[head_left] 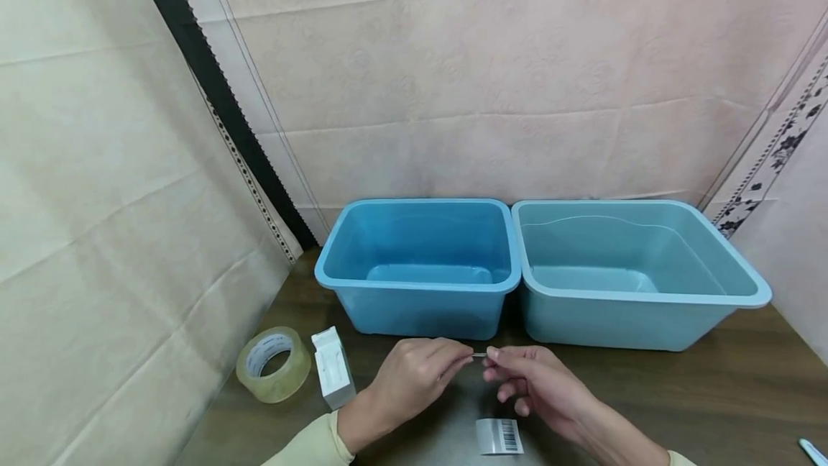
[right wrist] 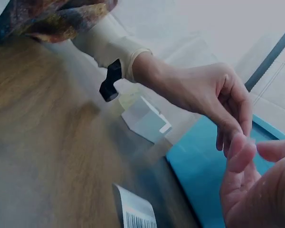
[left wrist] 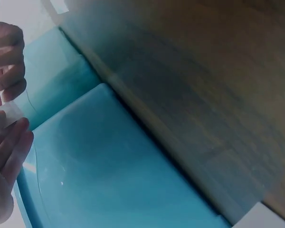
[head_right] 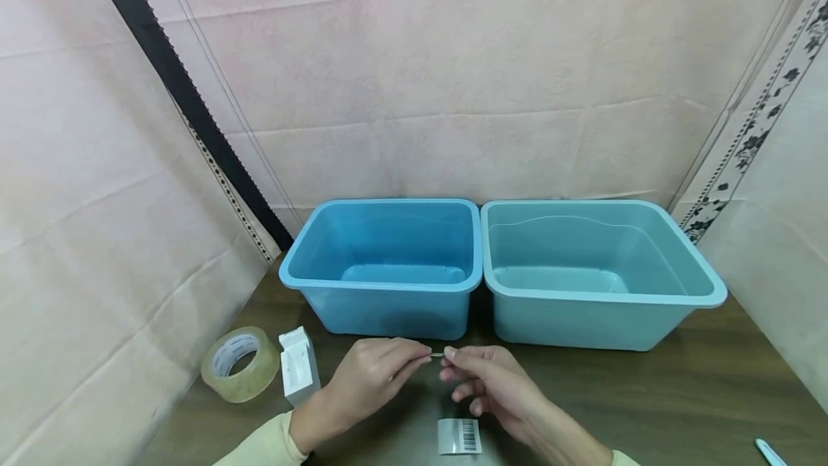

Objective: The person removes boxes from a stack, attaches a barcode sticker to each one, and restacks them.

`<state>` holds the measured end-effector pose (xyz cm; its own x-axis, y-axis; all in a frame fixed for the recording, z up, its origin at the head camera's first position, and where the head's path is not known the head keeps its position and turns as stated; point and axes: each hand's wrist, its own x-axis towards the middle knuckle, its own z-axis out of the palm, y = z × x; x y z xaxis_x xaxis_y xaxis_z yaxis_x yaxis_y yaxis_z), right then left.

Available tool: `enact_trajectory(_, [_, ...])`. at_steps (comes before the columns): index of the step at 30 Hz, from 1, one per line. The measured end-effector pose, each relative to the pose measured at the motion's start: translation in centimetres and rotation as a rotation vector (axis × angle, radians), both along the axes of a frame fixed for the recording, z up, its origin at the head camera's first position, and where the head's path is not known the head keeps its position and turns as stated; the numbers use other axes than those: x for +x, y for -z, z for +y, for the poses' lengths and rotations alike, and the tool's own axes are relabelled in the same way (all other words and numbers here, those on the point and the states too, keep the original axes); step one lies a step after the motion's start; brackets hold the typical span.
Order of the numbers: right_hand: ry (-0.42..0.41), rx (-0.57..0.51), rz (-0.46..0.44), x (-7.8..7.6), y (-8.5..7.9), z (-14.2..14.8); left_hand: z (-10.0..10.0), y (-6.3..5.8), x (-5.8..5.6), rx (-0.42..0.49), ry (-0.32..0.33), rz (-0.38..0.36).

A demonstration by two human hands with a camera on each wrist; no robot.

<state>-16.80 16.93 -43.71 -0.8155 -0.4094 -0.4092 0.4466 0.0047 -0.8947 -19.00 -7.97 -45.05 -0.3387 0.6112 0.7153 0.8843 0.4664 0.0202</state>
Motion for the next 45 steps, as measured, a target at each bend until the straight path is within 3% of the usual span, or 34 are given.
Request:
enact_trajectory(11, [0.055, 0.035, -0.026, -0.5, -0.2, -0.1, 0.5, 0.9, 0.3, -0.072, 0.008, 0.148])
enact_trajectory(15, [0.082, 0.074, 0.030, -0.7, 0.0, -0.3, 0.4, 1.0, 0.2, -0.068, 0.006, 0.153])
enact_trajectory(18, [0.107, 0.107, 0.106, -0.8, 0.1, -0.4, 0.4, 0.9, -0.1, -0.035, -0.008, 0.110])
enact_trajectory(20, [0.131, 0.130, 0.173, -0.8, 0.2, -0.5, 0.3, 0.8, -0.3, 0.014, -0.018, 0.028])
enact_trajectory(22, [0.155, 0.141, 0.229, -0.7, 0.1, -0.6, 0.3, 0.7, -0.4, 0.095, -0.037, -0.115])
enact_trajectory(29, [0.197, 0.185, 0.351, -0.8, 0.0, -1.2, -0.1, -0.6, -0.5, 0.400, -0.112, -0.884])
enact_trajectory(30, [0.195, 0.197, 0.381, -0.9, 0.0, -1.3, -0.2, -0.7, -0.6, 0.427, -0.105, -0.960])
enact_trajectory(32, [0.191, 0.226, 0.448, -1.2, 0.1, -1.6, -0.4, -0.9, -0.7, 0.452, -0.090, -1.039])
enact_trajectory(36, [0.197, 0.335, 0.613, -1.9, 0.2, -2.6, -0.9, -1.1, -0.8, 0.475, -0.109, -1.040])
enact_trajectory(45, [0.336, 0.626, 1.008, -3.1, 0.4, -7.2, -2.7, -0.5, -1.5, 0.490, -0.280, -0.830])
